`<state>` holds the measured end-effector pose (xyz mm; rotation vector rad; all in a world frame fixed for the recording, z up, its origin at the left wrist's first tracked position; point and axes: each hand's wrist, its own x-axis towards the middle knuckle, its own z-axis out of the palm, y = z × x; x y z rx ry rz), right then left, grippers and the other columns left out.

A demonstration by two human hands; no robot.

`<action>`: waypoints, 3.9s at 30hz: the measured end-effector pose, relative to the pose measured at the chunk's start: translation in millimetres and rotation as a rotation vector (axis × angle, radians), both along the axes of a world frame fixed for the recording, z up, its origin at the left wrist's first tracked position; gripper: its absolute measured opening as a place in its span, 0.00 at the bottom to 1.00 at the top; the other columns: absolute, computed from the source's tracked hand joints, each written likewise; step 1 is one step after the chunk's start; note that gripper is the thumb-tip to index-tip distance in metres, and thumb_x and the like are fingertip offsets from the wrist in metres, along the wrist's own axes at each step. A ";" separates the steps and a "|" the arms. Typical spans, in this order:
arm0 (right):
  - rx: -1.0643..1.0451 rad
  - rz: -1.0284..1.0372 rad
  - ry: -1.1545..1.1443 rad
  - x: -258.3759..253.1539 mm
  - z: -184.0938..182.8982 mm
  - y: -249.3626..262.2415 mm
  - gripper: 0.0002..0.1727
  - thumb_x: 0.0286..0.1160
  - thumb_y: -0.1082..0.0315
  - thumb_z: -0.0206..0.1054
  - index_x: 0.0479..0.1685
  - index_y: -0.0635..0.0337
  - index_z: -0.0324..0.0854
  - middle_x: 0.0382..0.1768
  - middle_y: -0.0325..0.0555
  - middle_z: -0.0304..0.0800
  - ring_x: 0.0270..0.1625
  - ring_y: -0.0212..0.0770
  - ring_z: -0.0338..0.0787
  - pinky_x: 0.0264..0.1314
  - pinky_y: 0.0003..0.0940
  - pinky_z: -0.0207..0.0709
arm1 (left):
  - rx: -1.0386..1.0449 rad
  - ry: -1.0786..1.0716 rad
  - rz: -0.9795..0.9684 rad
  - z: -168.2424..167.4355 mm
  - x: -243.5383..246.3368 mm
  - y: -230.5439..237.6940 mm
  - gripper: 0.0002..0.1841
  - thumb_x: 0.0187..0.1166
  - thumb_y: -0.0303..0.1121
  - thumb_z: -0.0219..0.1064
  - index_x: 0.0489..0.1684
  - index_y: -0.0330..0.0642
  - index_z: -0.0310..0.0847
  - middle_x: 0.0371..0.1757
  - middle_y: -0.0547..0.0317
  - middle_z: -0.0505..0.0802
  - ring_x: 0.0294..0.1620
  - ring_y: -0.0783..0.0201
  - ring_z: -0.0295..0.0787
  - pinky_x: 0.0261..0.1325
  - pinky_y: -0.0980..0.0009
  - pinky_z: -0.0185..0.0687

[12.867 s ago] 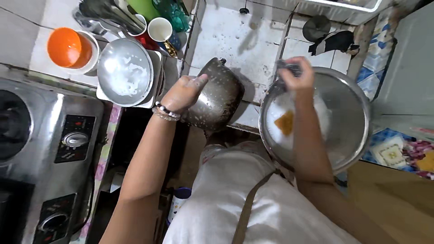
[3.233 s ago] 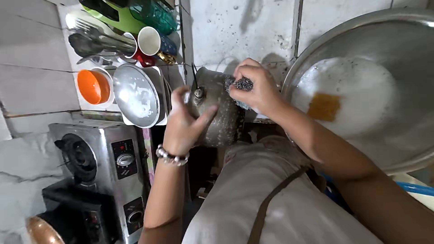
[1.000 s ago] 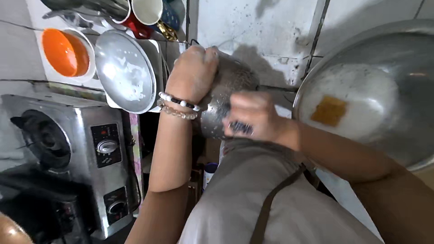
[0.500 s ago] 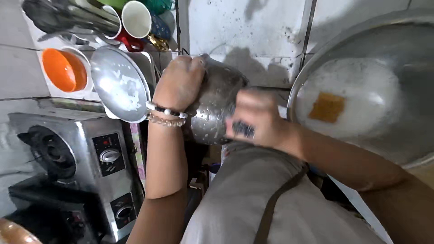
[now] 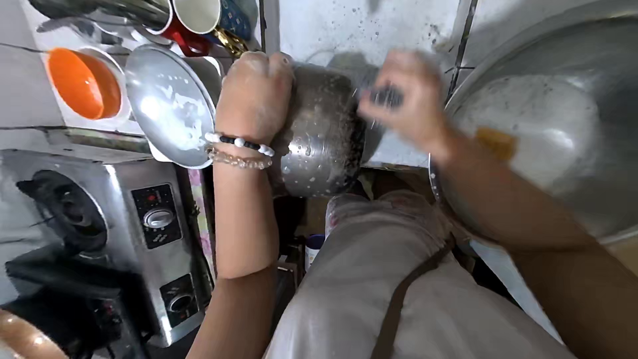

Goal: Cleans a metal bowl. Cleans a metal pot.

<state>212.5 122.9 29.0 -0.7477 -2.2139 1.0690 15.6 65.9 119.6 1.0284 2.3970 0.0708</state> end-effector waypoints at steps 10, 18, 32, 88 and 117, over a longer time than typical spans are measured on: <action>-0.374 -0.169 -0.076 -12.0 32.2 18.9 0.21 0.73 0.49 0.71 0.49 0.58 0.83 0.47 0.46 0.85 0.53 0.37 0.87 0.56 0.40 0.80 | 0.024 -0.019 0.022 0.8 0.4 -1.3 0.27 0.91 0.47 0.42 0.35 0.34 0.80 0.41 0.39 0.86 0.46 0.43 0.84 0.45 0.36 0.72; -0.030 -0.155 -0.048 -45.4 36.7 -29.9 0.17 0.76 0.56 0.69 0.37 0.65 0.87 0.37 0.53 0.90 0.37 0.49 0.91 0.33 0.47 0.81 | -0.012 -0.021 0.059 2.1 2.8 2.4 0.28 0.91 0.47 0.41 0.37 0.32 0.81 0.44 0.35 0.87 0.49 0.39 0.84 0.47 0.33 0.71; 0.413 0.129 0.351 -38.2 18.5 -79.8 0.14 0.66 0.62 0.71 0.15 0.58 0.84 0.18 0.43 0.81 0.19 0.40 0.78 0.19 0.34 0.65 | -0.071 -0.014 0.075 8.2 8.0 0.3 0.25 0.90 0.47 0.45 0.35 0.34 0.79 0.42 0.36 0.88 0.48 0.37 0.86 0.44 0.34 0.73; 0.368 0.163 0.420 -24.4 5.3 -78.2 0.13 0.70 0.65 0.69 0.19 0.59 0.84 0.18 0.44 0.81 0.20 0.41 0.78 0.21 0.35 0.67 | 0.003 0.066 0.068 1.8 4.4 -8.9 0.25 0.87 0.49 0.44 0.30 0.37 0.76 0.37 0.41 0.85 0.43 0.43 0.83 0.39 0.37 0.68; -0.148 0.044 0.024 -49.3 13.7 11.4 0.14 0.72 0.62 0.69 0.36 0.67 0.88 0.38 0.54 0.90 0.42 0.46 0.90 0.41 0.48 0.79 | -0.016 0.077 0.057 0.9 2.7 -12.2 0.27 0.88 0.49 0.44 0.32 0.35 0.78 0.39 0.37 0.86 0.46 0.38 0.85 0.41 0.34 0.70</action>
